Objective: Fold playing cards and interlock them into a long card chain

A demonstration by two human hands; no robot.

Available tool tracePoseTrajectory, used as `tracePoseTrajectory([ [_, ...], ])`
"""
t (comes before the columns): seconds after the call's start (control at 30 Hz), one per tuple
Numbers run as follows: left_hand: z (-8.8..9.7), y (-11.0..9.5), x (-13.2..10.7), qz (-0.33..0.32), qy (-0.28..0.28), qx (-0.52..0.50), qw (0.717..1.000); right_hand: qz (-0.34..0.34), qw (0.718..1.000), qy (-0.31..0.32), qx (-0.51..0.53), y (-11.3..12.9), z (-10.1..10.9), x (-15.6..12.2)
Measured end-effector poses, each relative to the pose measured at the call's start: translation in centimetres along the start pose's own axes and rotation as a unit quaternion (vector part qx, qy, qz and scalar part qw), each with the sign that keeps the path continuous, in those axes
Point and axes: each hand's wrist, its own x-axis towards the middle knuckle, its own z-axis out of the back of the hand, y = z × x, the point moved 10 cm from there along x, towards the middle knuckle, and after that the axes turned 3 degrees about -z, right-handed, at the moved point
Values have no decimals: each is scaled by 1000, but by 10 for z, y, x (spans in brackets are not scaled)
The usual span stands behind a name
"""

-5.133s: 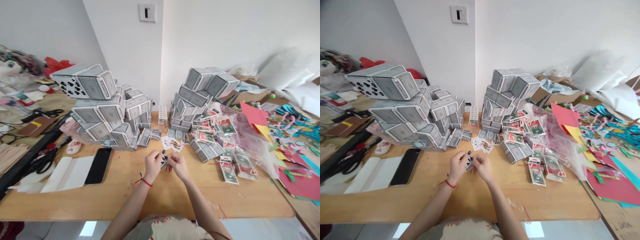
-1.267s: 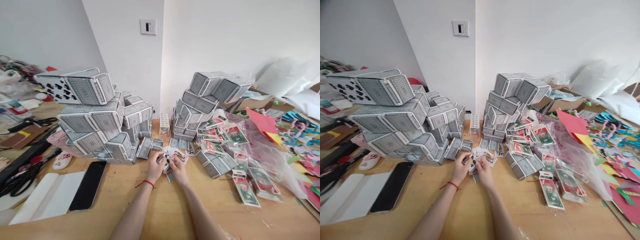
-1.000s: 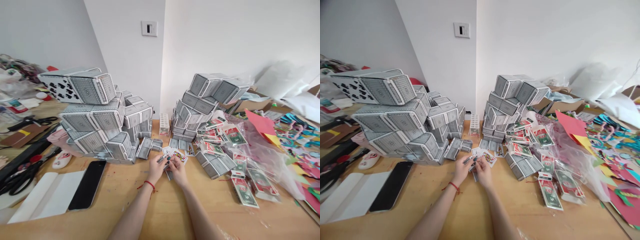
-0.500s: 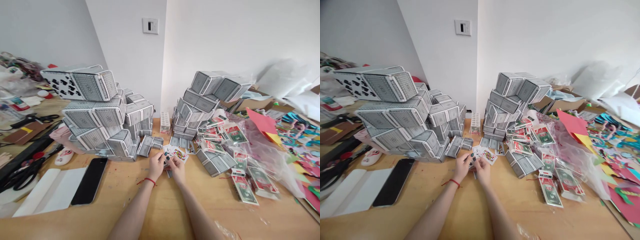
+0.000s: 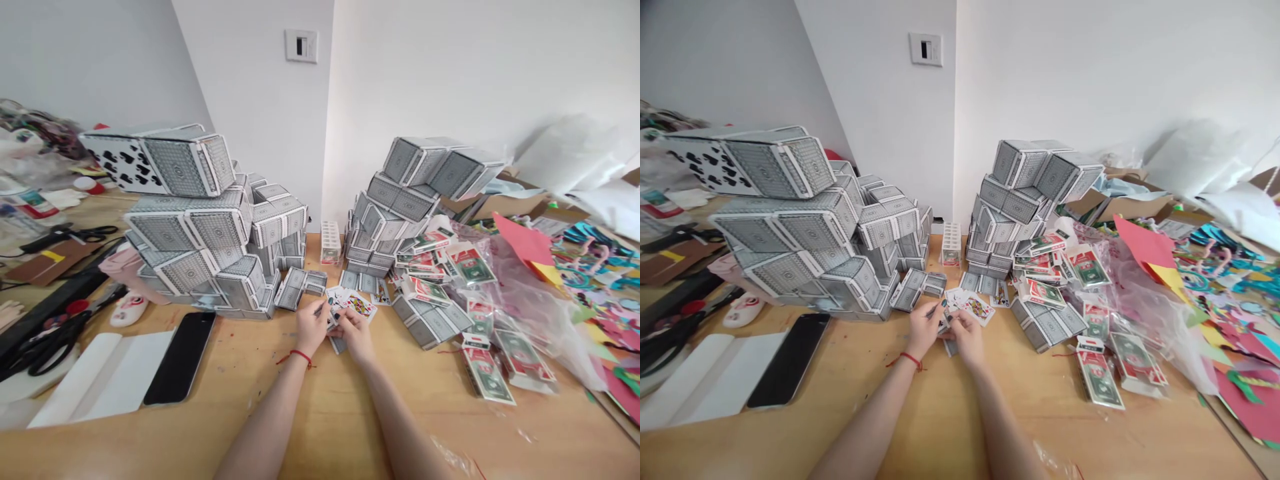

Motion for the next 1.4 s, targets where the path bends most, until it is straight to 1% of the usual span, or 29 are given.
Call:
tracePoseTrajectory([
  [0.17,4,7,5,29,-10,-34,999,-16,995,91,33,-2,-14,-1],
  [0.23,4,8,6,28,-15,-49,998,-6,995,98,28,0,-13,0],
  [0.3,3,5,6,13,-15,-51,998,24,997,68,-5,5,-4,2],
  [0.37,-2,-1,4,-16,7,-41,999,71,995,12,-67,14,9,3],
  [0.4,-6,-5,3,-33,24,-33,999,95,990,-17,-105,19,15,2],
  [0.47,-11,-11,0,-64,48,-13,997,141,970,-69,-185,30,25,-1],
  [0.5,-12,-14,-2,-77,52,-4,996,160,957,-90,-223,35,29,-3],
  [0.57,-12,-16,-4,-90,48,8,995,186,933,-122,-283,41,33,-7],
  [0.63,-11,-15,-6,-86,36,11,996,195,919,-141,-312,44,36,-9],
  [0.7,-9,-8,-6,-62,21,3,998,187,922,-146,-306,42,37,-8],
  [0.83,-3,14,-4,14,-24,-46,999,138,953,-132,-236,27,39,0],
  [0.93,-1,21,-1,39,-38,-75,996,116,958,-140,-220,19,40,4],
  [1.0,-3,19,0,35,-26,-73,996,112,957,-152,-218,16,43,4],
  [1.1,-10,13,-2,11,1,-56,998,109,958,-159,-211,14,47,5],
  [1.27,-16,7,-5,-39,34,38,998,108,955,-161,-223,13,54,9],
  [1.33,-16,6,-5,-43,43,69,996,103,954,-168,-228,14,57,11],
  [1.4,-13,6,-4,-30,39,84,995,87,963,-167,-194,13,59,12],
])
